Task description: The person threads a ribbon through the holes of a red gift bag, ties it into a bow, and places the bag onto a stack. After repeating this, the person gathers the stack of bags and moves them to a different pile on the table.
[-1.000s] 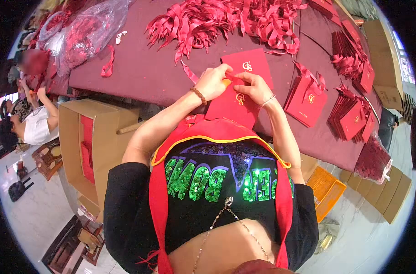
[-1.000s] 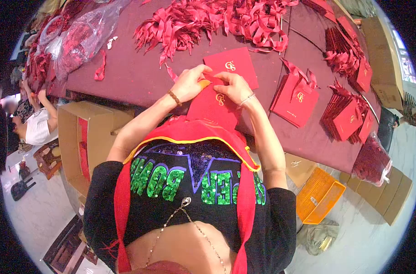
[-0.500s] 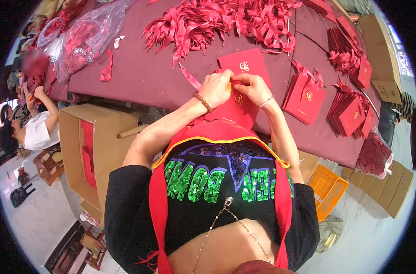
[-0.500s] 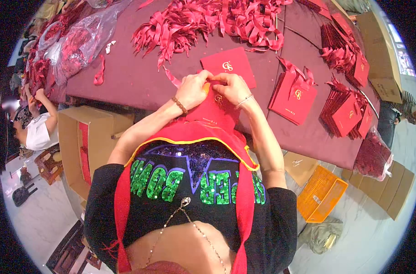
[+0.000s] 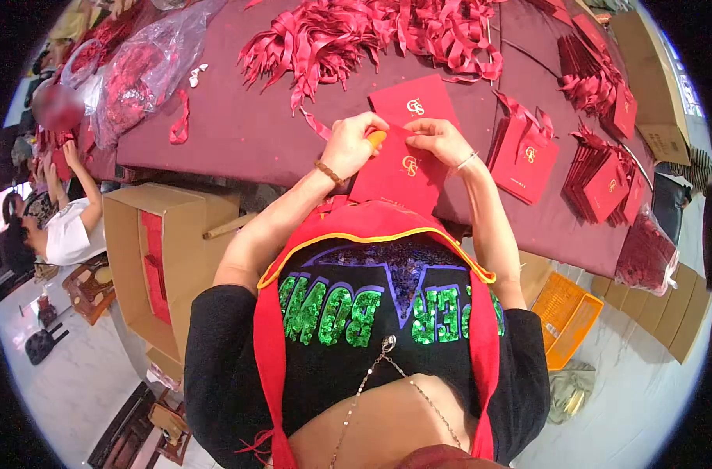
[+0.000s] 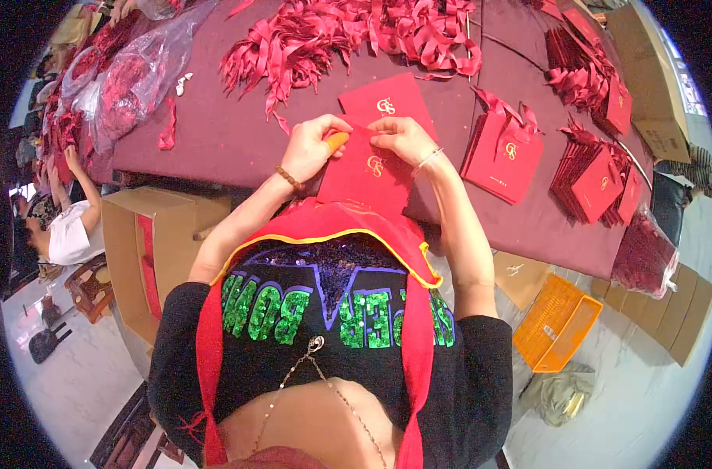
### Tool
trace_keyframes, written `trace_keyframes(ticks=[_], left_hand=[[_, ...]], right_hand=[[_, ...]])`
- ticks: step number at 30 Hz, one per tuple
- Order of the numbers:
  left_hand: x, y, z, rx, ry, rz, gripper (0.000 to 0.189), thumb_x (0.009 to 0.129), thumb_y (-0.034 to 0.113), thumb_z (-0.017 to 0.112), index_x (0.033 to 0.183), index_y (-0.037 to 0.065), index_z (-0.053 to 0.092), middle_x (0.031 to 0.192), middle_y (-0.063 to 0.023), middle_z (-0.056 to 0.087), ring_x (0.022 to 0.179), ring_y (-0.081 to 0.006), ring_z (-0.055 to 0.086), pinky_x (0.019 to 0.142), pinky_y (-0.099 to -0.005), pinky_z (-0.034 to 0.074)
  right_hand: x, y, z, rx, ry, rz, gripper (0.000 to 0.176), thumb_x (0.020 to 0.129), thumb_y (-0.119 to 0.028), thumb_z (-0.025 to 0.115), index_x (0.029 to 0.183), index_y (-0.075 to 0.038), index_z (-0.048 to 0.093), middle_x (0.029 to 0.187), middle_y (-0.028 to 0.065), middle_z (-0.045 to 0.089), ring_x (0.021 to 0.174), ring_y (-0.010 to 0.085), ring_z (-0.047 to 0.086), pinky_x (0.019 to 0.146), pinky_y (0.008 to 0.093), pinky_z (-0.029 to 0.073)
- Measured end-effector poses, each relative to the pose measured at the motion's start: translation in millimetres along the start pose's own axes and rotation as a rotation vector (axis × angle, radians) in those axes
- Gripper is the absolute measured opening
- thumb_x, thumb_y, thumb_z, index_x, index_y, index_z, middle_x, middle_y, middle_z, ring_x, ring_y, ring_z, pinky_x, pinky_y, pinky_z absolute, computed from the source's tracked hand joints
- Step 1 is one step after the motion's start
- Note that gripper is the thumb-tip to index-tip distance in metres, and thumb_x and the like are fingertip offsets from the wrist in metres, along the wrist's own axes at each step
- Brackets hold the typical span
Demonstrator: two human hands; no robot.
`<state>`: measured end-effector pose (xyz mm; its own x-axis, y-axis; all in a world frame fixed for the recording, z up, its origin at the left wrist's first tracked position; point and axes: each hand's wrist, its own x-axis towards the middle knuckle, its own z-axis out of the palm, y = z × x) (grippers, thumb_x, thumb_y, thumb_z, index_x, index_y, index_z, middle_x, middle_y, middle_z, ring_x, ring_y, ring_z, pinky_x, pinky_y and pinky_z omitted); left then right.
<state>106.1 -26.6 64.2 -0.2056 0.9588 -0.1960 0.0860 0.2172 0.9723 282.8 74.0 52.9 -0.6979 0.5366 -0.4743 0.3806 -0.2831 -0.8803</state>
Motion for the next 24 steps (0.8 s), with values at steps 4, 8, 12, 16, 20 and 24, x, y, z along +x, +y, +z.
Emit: trace_keyframes(ticks=[4,8,12,16,20,24], left_hand=[[-2.2,6.8,8.0,0.191,-0.088,0.023,0.011,0.08,0.006,0.057,0.089,0.0,0.062,0.063,-0.0044,0.06,0.055,-0.0083,0.056,0.049,-0.0231,0.046],[5.5,1.5,9.4,0.308,-0.102,0.084,0.013,0.079,0.006,0.057,0.09,0.001,0.061,0.063,-0.0045,0.06,0.053,-0.0087,0.055,0.046,-0.0233,0.044],[13.1,-2.9,7.9,0.2,-0.083,0.036,0.022,0.077,0.005,0.056,0.099,0.002,0.057,0.061,-0.0028,0.057,0.049,-0.0084,0.052,0.043,-0.0232,0.041],[15.3,6.0,5.3,0.248,-0.133,0.037,0.028,0.076,0.004,0.056,0.103,0.003,0.054,0.06,-0.0018,0.055,0.048,-0.008,0.051,0.042,-0.0232,0.04],[18.8,10.9,6.0,0.321,-0.175,-0.022,0.021,0.073,0.005,0.057,0.094,0.002,0.058,0.063,-0.0036,0.058,0.051,-0.0091,0.053,0.045,-0.0246,0.042],[13.0,10.6,11.4,0.508,-0.047,0.202,0.016,0.072,0.007,0.054,0.087,0.002,0.059,0.07,-0.0156,0.061,0.065,-0.0255,0.062,0.058,-0.0342,0.046]], right_hand=[[0.1,-1.2,0.6,-0.068,0.005,-0.01,0.025,0.08,-0.004,0.058,0.104,0.002,0.057,0.088,0.0025,0.061,0.079,0.0078,0.057,0.072,0.0206,0.045],[-3.6,-1.6,3.9,0.004,0.011,-0.066,0.027,0.079,-0.004,0.059,0.105,0.002,0.056,0.09,0.0033,0.061,0.081,0.0082,0.056,0.074,0.0211,0.045],[-7.1,-5.4,9.0,0.012,-0.023,-0.098,0.032,0.077,-0.004,0.061,0.107,0.003,0.055,0.092,0.0043,0.061,0.084,0.0094,0.056,0.077,0.0223,0.045],[-9.4,-5.1,11.6,-0.098,0.035,-0.141,0.033,0.076,-0.004,0.062,0.108,0.003,0.056,0.093,0.0044,0.061,0.085,0.01,0.056,0.077,0.023,0.045],[-12.2,-7.2,18.7,-0.437,0.19,-0.307,0.029,0.073,-0.013,0.061,0.101,-0.007,0.061,0.086,0.0149,0.064,0.082,0.0228,0.064,0.072,0.033,0.048],[-15.0,-7.1,25.7,-0.558,0.28,-0.333,0.027,0.072,-0.017,0.059,0.098,-0.014,0.063,0.087,0.0125,0.063,0.081,0.0286,0.062,0.073,0.0383,0.049]])
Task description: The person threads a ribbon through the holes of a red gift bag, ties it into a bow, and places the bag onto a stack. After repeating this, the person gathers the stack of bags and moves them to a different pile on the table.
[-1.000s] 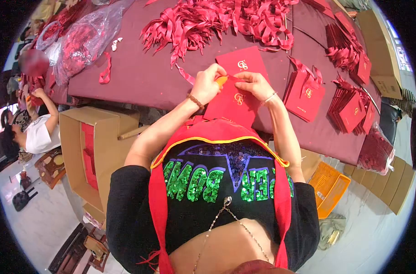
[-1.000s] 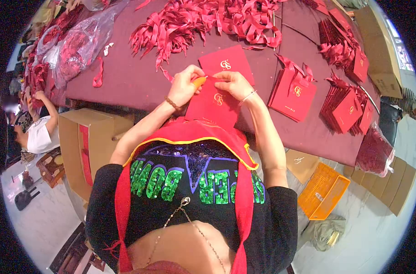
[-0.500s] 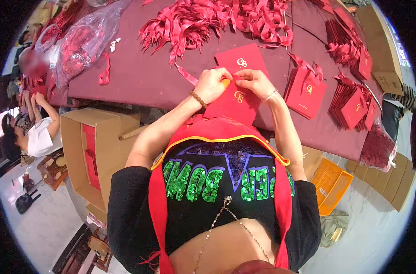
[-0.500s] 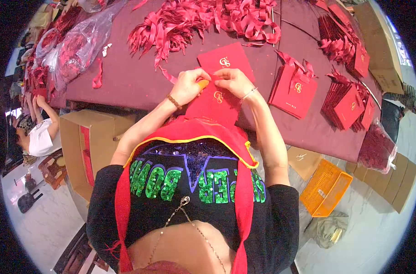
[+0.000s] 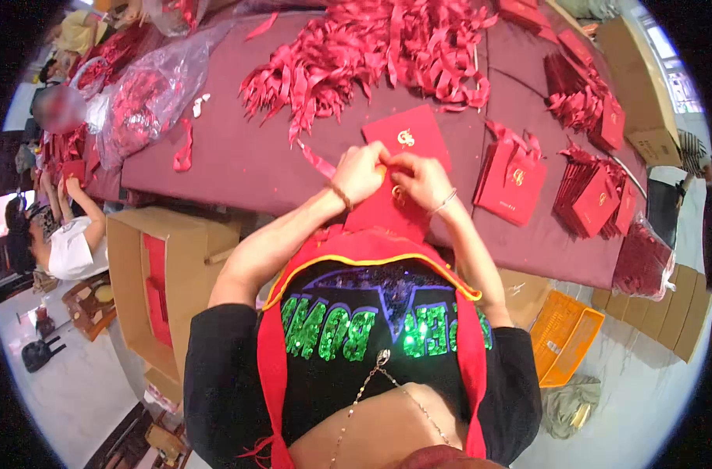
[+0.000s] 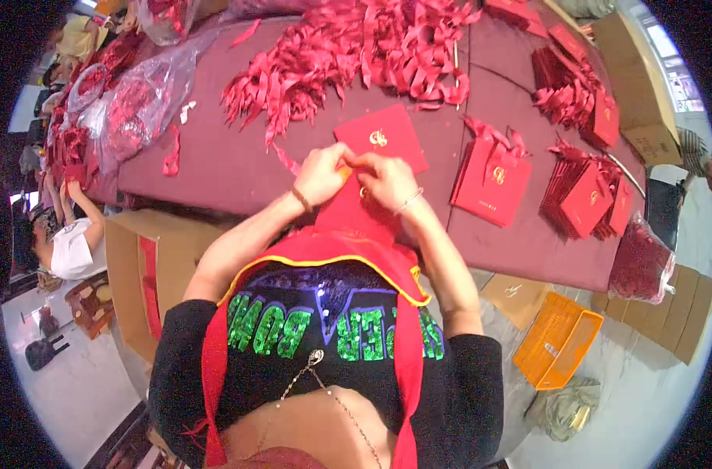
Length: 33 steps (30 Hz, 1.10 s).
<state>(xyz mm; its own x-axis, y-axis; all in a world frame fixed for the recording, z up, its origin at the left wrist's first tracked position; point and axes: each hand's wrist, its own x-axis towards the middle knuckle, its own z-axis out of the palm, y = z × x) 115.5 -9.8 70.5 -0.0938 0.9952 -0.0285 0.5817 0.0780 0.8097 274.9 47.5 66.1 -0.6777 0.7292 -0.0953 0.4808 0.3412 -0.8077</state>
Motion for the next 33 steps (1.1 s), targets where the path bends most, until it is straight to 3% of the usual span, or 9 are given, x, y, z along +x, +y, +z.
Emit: trace_keyframes(ticks=[3,10,11,18,20,24,27,30,33], left_hand=[[-2.3,7.2,0.8,-0.066,0.014,-0.049,0.013,0.072,0.006,0.052,0.084,0.002,0.056,0.075,-0.0197,0.061,0.076,-0.0361,0.06,0.067,-0.0432,0.047],[-11.6,7.5,11.2,-0.131,0.134,0.033,0.014,0.076,0.002,0.051,0.089,0.003,0.053,0.075,-0.019,0.06,0.074,-0.0355,0.06,0.062,-0.0411,0.047],[-15.4,9.6,14.3,-0.101,0.161,0.079,0.015,0.076,0.002,0.05,0.092,0.004,0.052,0.076,-0.0193,0.06,0.074,-0.0361,0.06,0.062,-0.042,0.046],[-17.7,13.6,19.3,0.259,0.177,0.4,0.021,0.074,0.0,0.05,0.095,0.002,0.052,0.081,-0.0187,0.058,0.073,-0.0358,0.058,0.063,-0.0429,0.046],[-18.0,16.1,12.0,0.191,0.103,0.307,0.019,0.078,0.003,0.052,0.097,0.003,0.051,0.083,-0.0187,0.059,0.074,-0.0368,0.059,0.063,-0.0424,0.046],[-1.0,15.0,-19.5,-0.006,-0.187,-0.017,0.026,0.076,0.006,0.062,0.1,0.002,0.052,0.072,-0.0099,0.062,0.065,-0.0121,0.057,0.059,-0.0281,0.046],[10.1,15.3,-38.4,0.305,-0.241,0.228,0.017,0.07,0.009,0.069,0.079,0.001,0.057,0.072,-0.0086,0.058,0.062,-0.0166,0.055,0.055,-0.0294,0.045],[26.7,0.7,-48.5,0.449,-0.309,0.554,0.016,0.071,0.013,0.069,0.078,0.003,0.057,0.069,-0.0045,0.049,0.064,-0.0138,0.049,0.058,-0.0267,0.04],[38.5,5.8,-61.3,-0.142,-0.656,-0.153,0.01,0.082,0.014,0.054,0.082,0.004,0.056,0.08,0.0011,0.047,0.076,-0.0079,0.044,0.064,-0.0243,0.037]], right_hand=[[-0.9,-4.4,-1.8,-0.005,0.018,0.01,0.024,0.075,-0.018,0.058,0.097,-0.012,0.063,0.08,0.0136,0.064,0.078,0.0291,0.062,0.068,0.0385,0.049],[0.8,11.8,9.3,0.187,0.058,0.054,0.025,0.073,-0.015,0.062,0.097,-0.009,0.062,0.082,0.0125,0.064,0.079,0.0246,0.064,0.07,0.0344,0.049],[1.5,12.7,9.7,0.23,0.024,0.039,0.024,0.077,-0.003,0.059,0.101,-0.002,0.061,0.085,0.0088,0.064,0.079,0.0105,0.06,0.07,0.026,0.048],[-4.5,-4.0,0.4,-0.008,0.053,-0.057,0.023,0.072,-0.02,0.06,0.093,-0.01,0.062,0.086,0.0113,0.064,0.082,0.0286,0.061,0.072,0.0396,0.048],[-1.8,-11.2,-0.4,-0.031,-0.001,0.02,0.025,0.07,-0.023,0.06,0.093,-0.012,0.062,0.086,0.0102,0.064,0.082,0.0286,0.061,0.071,0.0405,0.048],[0.1,-7.6,12.0,-0.06,0.067,-0.046,0.026,0.068,-0.021,0.06,0.094,-0.016,0.063,0.085,0.009,0.064,0.081,0.0291,0.061,0.069,0.0418,0.047],[2.0,-20.3,9.7,-0.131,0.057,-0.045,0.027,0.066,-0.016,0.059,0.093,-0.017,0.063,0.082,0.0088,0.064,0.079,0.0288,0.061,0.066,0.0429,0.045],[1.6,-19.2,17.2,-0.073,0.145,-0.126,0.024,0.066,-0.015,0.059,0.09,-0.014,0.06,0.078,0.0084,0.064,0.077,0.027,0.061,0.068,0.0407,0.041],[-1.0,-20.5,19.1,-0.054,0.196,-0.182,0.023,0.066,-0.014,0.06,0.089,-0.012,0.059,0.076,0.008,0.063,0.077,0.0264,0.06,0.068,0.0397,0.039]])
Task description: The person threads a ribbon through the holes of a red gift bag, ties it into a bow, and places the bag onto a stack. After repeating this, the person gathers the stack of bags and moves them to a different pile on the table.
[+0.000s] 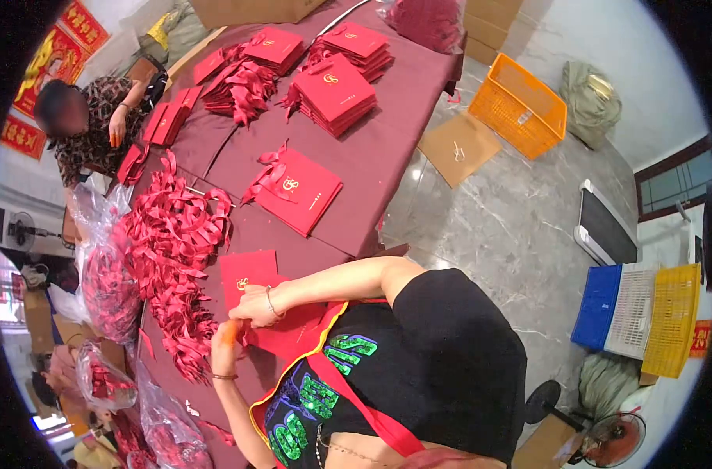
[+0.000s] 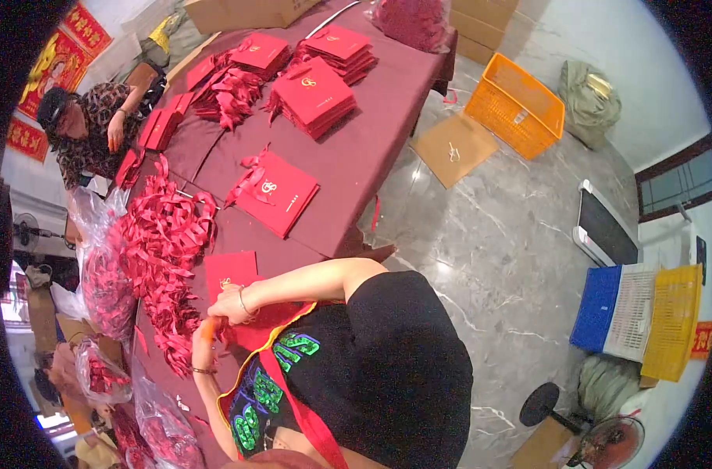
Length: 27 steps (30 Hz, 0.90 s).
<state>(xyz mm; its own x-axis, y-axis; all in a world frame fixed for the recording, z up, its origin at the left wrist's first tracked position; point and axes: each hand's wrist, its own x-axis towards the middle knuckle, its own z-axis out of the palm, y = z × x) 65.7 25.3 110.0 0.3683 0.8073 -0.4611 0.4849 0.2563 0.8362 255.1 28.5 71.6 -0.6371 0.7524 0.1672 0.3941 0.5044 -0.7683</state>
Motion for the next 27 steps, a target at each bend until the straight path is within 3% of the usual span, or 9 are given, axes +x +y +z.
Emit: trace_keyframes(ticks=[7,11,13,15,16,17,18,23,27], left_hand=[[24.8,-2.0,-28.1,0.092,-0.463,0.008,0.023,0.076,0.009,0.054,0.095,0.001,0.063,0.092,-0.0006,0.061,0.089,-0.0123,0.054,0.08,-0.0259,0.04],[33.2,3.5,-29.7,0.125,-0.503,-0.046,0.022,0.073,0.008,0.055,0.092,0.001,0.063,0.086,0.0008,0.06,0.08,-0.0119,0.054,0.076,-0.025,0.04],[33.2,6.9,-15.7,0.062,-0.424,0.123,0.024,0.073,0.009,0.055,0.094,0.002,0.063,0.082,0.0018,0.059,0.076,-0.0115,0.053,0.073,-0.024,0.039],[49.2,-20.1,-19.1,-0.057,-0.277,0.045,0.009,0.078,0.008,0.054,0.083,0.005,0.06,0.079,0.0004,0.058,0.073,-0.0101,0.053,0.066,-0.0226,0.042],[44.8,-7.0,-4.1,-0.34,0.022,-0.049,0.006,0.08,0.01,0.054,0.081,0.007,0.059,0.075,0.0,0.058,0.065,-0.0084,0.052,0.057,-0.0206,0.041],[52.0,-13.1,-3.8,-0.462,0.011,0.196,0.007,0.083,0.01,0.053,0.085,0.006,0.059,0.071,0.0021,0.057,0.057,-0.0065,0.049,0.051,-0.0193,0.038],[53.8,-10.9,-6.7,-0.42,0.083,0.091,0.009,0.086,0.011,0.053,0.089,0.007,0.06,0.071,0.0025,0.056,0.055,-0.006,0.047,0.048,-0.0189,0.036],[47.5,-26.0,5.9,-0.596,0.366,0.105,0.032,0.091,0.014,0.044,0.121,0.004,0.045,0.078,-0.0043,0.058,0.063,-0.0088,0.052,0.057,-0.0217,0.043],[33.8,-48.6,-0.5,-0.416,0.502,0.081,0.033,0.09,0.019,0.046,0.121,0.007,0.045,0.09,-0.0037,0.059,0.069,-0.0076,0.052,0.063,-0.0222,0.045]], right_hand=[[0.8,-2.6,4.9,0.044,0.044,-0.227,0.022,0.069,-0.009,0.059,0.091,-0.008,0.056,0.076,0.0092,0.056,0.081,0.0284,0.056,0.063,0.0398,0.039],[-6.7,-6.6,0.1,0.041,0.118,-0.239,0.045,0.069,-0.008,0.058,0.113,-0.018,0.05,0.074,0.0098,0.056,0.075,0.0293,0.057,0.06,0.0399,0.042],[-0.1,5.2,4.0,-0.064,0.03,-0.125,0.061,0.069,-0.012,0.059,0.125,-0.028,0.042,0.072,0.0104,0.059,0.067,0.0281,0.06,0.058,0.0384,0.045],[-2.2,3.8,-9.9,0.067,-0.082,-0.033,0.03,0.068,-0.016,0.062,0.097,-0.016,0.06,0.075,0.01,0.062,0.069,0.026,0.061,0.062,0.0387,0.046],[-3.5,2.4,-10.5,0.151,-0.018,-0.135,0.017,0.068,-0.016,0.063,0.083,-0.011,0.061,0.076,0.0101,0.063,0.072,0.0257,0.061,0.066,0.0384,0.047],[-1.9,0.6,-8.7,0.142,-0.04,-0.083,0.019,0.067,-0.016,0.062,0.086,-0.01,0.061,0.077,0.0099,0.063,0.075,0.0259,0.061,0.068,0.0374,0.047],[0.7,0.6,-8.0,0.087,-0.054,-0.092,0.021,0.068,-0.015,0.062,0.088,-0.009,0.061,0.08,0.0109,0.063,0.077,0.0267,0.061,0.069,0.0374,0.047],[-0.7,15.9,-13.3,-0.209,-0.162,-0.013,0.027,0.073,-0.019,0.061,0.1,-0.015,0.062,0.097,0.0087,0.061,0.088,0.0262,0.058,0.075,0.0391,0.045],[-9.3,12.8,-22.9,-0.338,-0.114,0.066,0.033,0.073,-0.027,0.064,0.105,-0.022,0.061,0.1,0.0061,0.056,0.099,0.0263,0.049,0.078,0.0405,0.039]])
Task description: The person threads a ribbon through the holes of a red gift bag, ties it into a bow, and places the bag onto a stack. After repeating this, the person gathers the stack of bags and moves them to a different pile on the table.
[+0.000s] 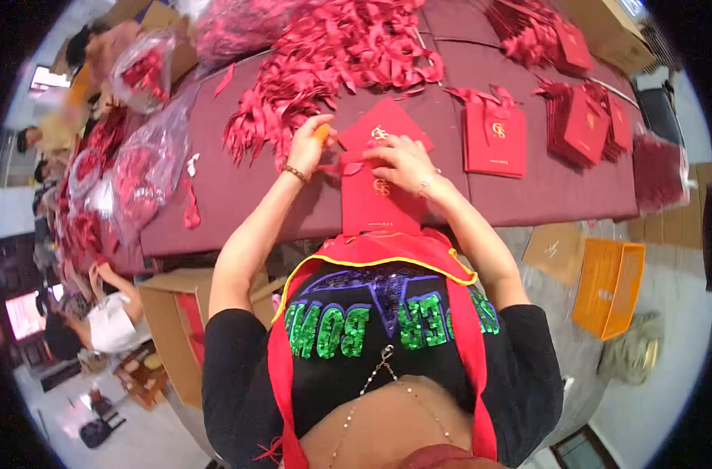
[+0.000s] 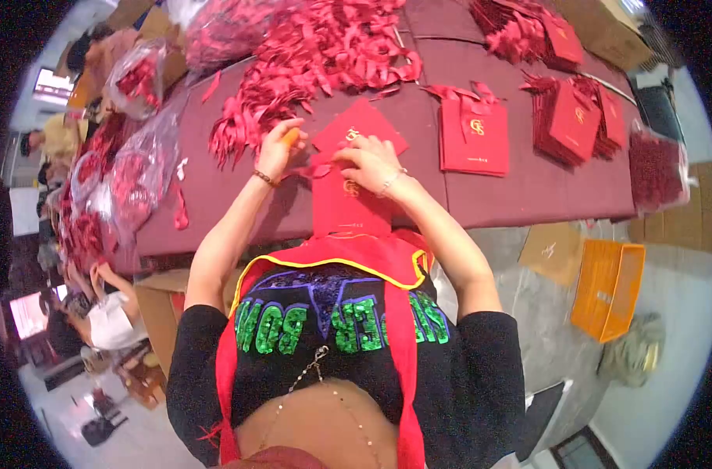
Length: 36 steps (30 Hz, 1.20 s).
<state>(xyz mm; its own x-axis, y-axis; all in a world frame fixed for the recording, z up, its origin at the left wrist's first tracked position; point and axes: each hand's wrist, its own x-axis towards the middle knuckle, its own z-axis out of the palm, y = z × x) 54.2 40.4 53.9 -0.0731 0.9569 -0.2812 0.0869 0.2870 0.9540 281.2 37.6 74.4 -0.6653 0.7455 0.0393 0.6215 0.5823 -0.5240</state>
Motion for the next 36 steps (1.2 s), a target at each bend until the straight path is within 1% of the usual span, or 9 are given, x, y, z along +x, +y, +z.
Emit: trace_keyframes(ticks=[2,4,5,7,9,16,22,27,36], left_hand=[[-19.0,-3.3,-1.1,0.011,-0.147,-0.003,0.036,0.089,0.017,0.05,0.123,0.007,0.044,0.096,-0.0045,0.058,0.079,-0.0101,0.054,0.07,-0.0235,0.045],[-40.9,-14.6,20.0,0.213,-0.137,0.297,0.055,0.076,0.012,0.066,0.126,0.007,0.042,0.101,-0.0075,0.057,0.095,-0.0176,0.055,0.08,-0.0307,0.045],[-39.1,-29.2,22.9,0.461,-0.073,0.418,0.059,0.071,0.009,0.069,0.124,0.006,0.043,0.099,-0.0072,0.057,0.088,-0.0152,0.055,0.075,-0.0275,0.046],[-36.5,-33.1,27.0,0.229,-0.061,0.139,0.051,0.068,0.007,0.07,0.115,0.005,0.049,0.093,-0.0062,0.057,0.079,-0.0137,0.053,0.068,-0.0261,0.045],[-23.8,-47.3,21.5,0.379,0.018,0.246,0.04,0.067,0.007,0.07,0.104,0.005,0.056,0.086,-0.0047,0.055,0.071,-0.0122,0.049,0.063,-0.0253,0.043],[-1.0,-59.2,20.7,0.436,0.113,0.367,0.031,0.069,0.011,0.068,0.098,0.005,0.058,0.087,-0.0074,0.055,0.079,-0.018,0.053,0.071,-0.0286,0.043],[-1.3,-54.4,22.7,0.477,0.17,0.432,0.024,0.076,0.011,0.064,0.099,0.004,0.057,0.088,-0.0086,0.055,0.081,-0.02,0.054,0.072,-0.0299,0.044],[5.1,-64.5,17.2,0.453,0.142,0.409,0.025,0.079,0.01,0.061,0.102,0.001,0.056,0.097,-0.0095,0.056,0.088,-0.019,0.054,0.078,-0.0292,0.044],[37.4,-49.3,5.0,0.53,0.153,0.49,0.023,0.078,0.006,0.059,0.1,0.0,0.055,0.097,-0.0132,0.052,0.093,-0.0253,0.051,0.083,-0.0327,0.041]], right_hand=[[-1.5,9.1,16.3,0.064,0.083,0.035,0.033,0.071,-0.028,0.064,0.104,-0.022,0.06,0.108,0.0036,0.054,0.099,0.0259,0.048,0.08,0.0405,0.038],[-12.2,9.6,16.6,0.019,0.259,0.052,0.039,0.07,-0.03,0.065,0.107,-0.021,0.058,0.113,0.0062,0.05,0.103,0.0269,0.046,0.084,0.0413,0.036],[-17.9,9.1,16.0,-0.002,0.347,0.112,0.043,0.07,-0.031,0.065,0.111,-0.019,0.055,0.114,0.0079,0.049,0.106,0.0282,0.043,0.085,0.0422,0.035],[-38.3,6.6,14.2,0.047,0.444,0.217,0.049,0.071,-0.03,0.066,0.116,-0.017,0.052,0.118,0.0102,0.045,0.107,0.0305,0.043,0.088,0.0415,0.036],[-62.9,2.7,15.8,0.169,0.48,0.312,0.052,0.072,-0.028,0.067,0.118,-0.013,0.049,0.119,0.0142,0.043,0.109,0.0328,0.041,0.091,0.0407,0.035],[-94.3,-2.3,61.0,0.45,0.442,0.402,0.075,0.068,-0.028,0.072,0.128,-0.003,0.035,0.125,0.0225,0.036,0.12,0.0356,0.034,0.101,0.0401,0.03],[-93.2,-20.8,52.3,0.418,0.328,0.311,0.116,0.05,-0.042,0.081,0.138,-0.006,0.015,0.14,0.0266,0.002,0.128,0.0432,0.013,0.104,0.048,0.021],[-93.9,-4.9,69.1,0.197,0.269,0.104,0.093,0.056,-0.027,0.08,0.135,-0.018,0.031,0.141,0.0264,0.002,0.13,0.043,0.012,0.104,0.0479,0.023],[-37.9,-16.4,91.1,0.259,0.525,0.381,0.085,0.052,-0.01,0.076,0.128,-0.023,0.041,0.139,0.0237,0.011,0.123,0.0446,0.026,0.099,0.0475,0.031]])
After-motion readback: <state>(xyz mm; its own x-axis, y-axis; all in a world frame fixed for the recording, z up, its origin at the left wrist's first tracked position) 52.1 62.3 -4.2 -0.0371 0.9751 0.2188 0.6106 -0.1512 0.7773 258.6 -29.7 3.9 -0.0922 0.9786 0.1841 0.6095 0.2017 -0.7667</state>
